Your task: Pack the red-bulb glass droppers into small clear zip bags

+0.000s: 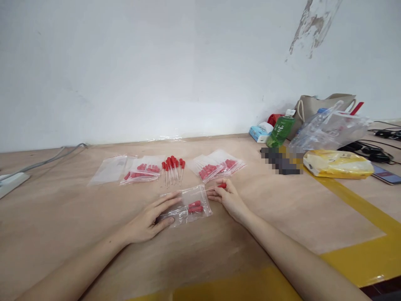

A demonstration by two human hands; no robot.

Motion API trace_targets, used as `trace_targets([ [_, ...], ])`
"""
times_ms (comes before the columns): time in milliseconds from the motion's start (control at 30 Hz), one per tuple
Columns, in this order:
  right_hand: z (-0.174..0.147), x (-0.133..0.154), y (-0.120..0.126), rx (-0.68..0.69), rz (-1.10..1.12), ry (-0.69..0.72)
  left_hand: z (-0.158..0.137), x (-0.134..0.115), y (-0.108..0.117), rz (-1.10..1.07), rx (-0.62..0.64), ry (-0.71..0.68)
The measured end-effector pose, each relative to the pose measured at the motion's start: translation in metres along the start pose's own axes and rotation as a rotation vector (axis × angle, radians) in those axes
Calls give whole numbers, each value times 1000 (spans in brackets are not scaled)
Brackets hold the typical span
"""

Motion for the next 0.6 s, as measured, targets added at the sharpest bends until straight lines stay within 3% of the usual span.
trace_targets([
  [200, 0, -1, 0, 161, -357, -4, 0, -1, 1, -20, -69, -13],
  [300, 2, 0, 4, 204, -375, -21, 0, -2, 2, -9, -114, -10],
  [433, 4, 3, 7, 135, -364, 37, 0, 0, 2, 22, -105, 25],
  [600, 5, 0, -1, 216, -276, 20, 0, 0, 2, 5, -92, 31],
])
Point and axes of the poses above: each hand's wrist, its own z-axis towards the middle knuckle, its own y-axis out of the back of the hand, x = y × z, the point moved 3 cm from there along z, towards the middle knuckle, and after that the axes turned 8 degrees about -y, right-handed, at the moved point
